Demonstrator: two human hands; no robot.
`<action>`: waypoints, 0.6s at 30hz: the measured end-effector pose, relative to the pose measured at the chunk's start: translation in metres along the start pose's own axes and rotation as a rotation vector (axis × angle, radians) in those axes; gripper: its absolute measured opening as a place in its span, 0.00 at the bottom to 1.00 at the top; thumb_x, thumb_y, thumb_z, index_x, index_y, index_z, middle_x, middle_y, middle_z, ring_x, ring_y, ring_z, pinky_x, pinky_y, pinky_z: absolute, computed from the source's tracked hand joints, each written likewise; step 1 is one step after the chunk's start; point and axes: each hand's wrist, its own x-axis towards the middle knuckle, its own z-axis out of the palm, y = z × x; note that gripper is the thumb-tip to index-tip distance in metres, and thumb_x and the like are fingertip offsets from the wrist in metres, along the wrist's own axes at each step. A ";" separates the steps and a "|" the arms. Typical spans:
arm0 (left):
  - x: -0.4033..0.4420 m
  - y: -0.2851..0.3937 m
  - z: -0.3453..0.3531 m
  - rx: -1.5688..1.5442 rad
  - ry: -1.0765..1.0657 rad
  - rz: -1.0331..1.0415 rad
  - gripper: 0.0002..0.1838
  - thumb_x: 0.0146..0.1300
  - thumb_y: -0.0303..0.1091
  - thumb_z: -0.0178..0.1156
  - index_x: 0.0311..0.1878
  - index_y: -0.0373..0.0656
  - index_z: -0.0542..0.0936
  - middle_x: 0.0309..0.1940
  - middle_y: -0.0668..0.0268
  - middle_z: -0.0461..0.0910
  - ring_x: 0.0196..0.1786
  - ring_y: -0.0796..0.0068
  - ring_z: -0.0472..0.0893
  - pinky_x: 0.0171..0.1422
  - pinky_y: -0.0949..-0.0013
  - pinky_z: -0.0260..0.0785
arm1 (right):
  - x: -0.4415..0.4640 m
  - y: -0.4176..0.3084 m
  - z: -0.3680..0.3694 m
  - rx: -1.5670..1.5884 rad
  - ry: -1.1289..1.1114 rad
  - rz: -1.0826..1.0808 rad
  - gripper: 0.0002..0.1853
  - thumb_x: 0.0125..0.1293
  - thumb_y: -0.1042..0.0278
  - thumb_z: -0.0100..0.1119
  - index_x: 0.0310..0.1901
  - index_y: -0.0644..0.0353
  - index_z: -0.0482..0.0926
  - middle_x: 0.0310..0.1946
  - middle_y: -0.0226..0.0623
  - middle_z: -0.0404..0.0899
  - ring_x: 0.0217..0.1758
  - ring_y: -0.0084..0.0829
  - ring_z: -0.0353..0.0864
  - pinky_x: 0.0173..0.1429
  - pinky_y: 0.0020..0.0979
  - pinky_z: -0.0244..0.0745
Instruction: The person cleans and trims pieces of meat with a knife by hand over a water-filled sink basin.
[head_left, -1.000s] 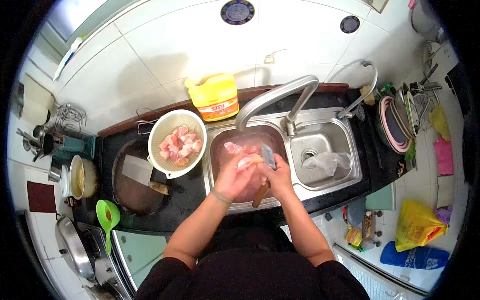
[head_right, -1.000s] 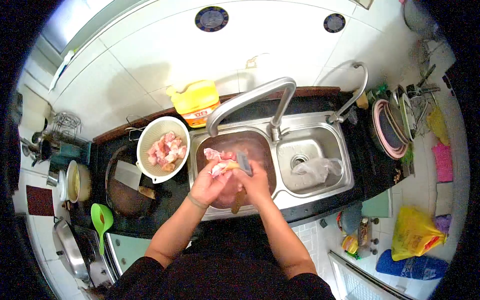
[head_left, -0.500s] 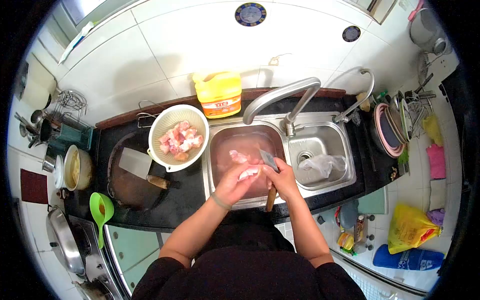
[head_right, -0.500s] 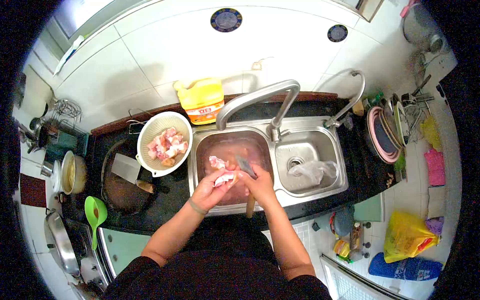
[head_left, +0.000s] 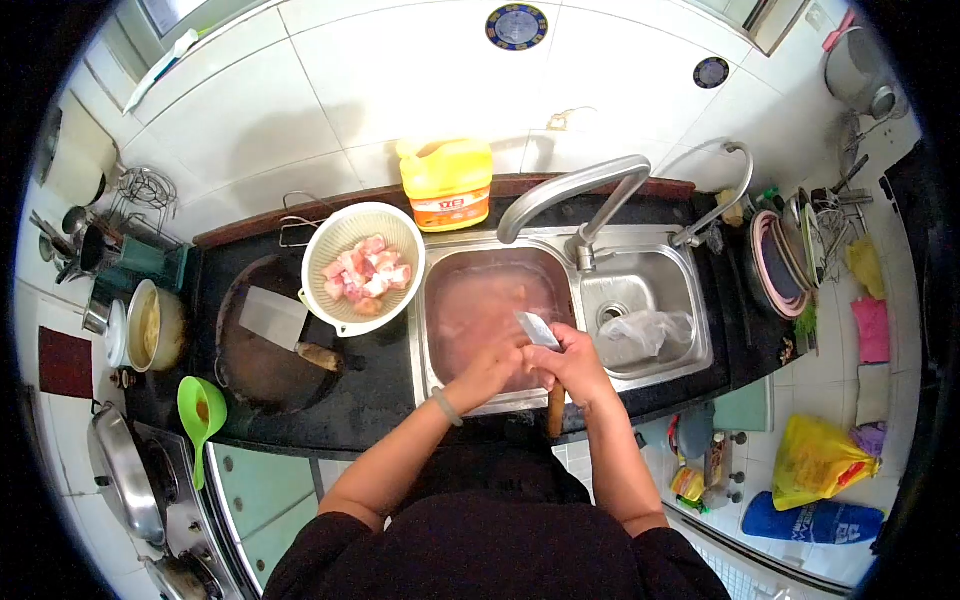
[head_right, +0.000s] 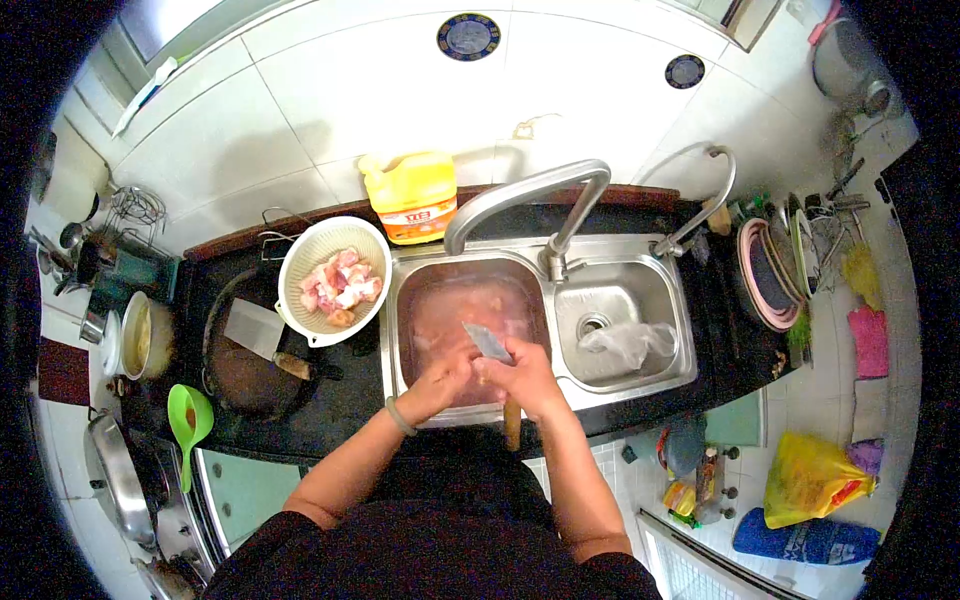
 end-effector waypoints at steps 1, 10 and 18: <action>-0.003 0.002 -0.002 -0.003 -0.004 -0.002 0.18 0.69 0.37 0.50 0.58 0.41 0.67 0.43 0.66 0.73 0.45 0.78 0.74 0.48 0.73 0.68 | -0.001 -0.004 -0.001 0.050 -0.033 0.023 0.09 0.58 0.72 0.62 0.40 0.63 0.78 0.21 0.28 0.75 0.17 0.16 0.68 0.19 0.21 0.62; -0.010 0.037 0.009 -0.325 -0.049 -0.276 0.12 0.67 0.32 0.50 0.52 0.40 0.66 0.36 0.69 0.74 0.34 0.84 0.73 0.33 0.79 0.67 | -0.004 -0.018 -0.007 0.172 -0.025 -0.011 0.07 0.61 0.69 0.61 0.35 0.63 0.75 0.17 0.27 0.72 0.16 0.17 0.67 0.20 0.21 0.63; -0.005 0.055 0.010 -0.506 0.056 -0.470 0.12 0.69 0.35 0.48 0.49 0.39 0.68 0.22 0.66 0.73 0.20 0.77 0.72 0.25 0.77 0.65 | -0.020 -0.015 -0.003 -0.587 0.385 -0.607 0.05 0.67 0.72 0.51 0.40 0.62 0.75 0.25 0.36 0.73 0.23 0.26 0.74 0.30 0.27 0.71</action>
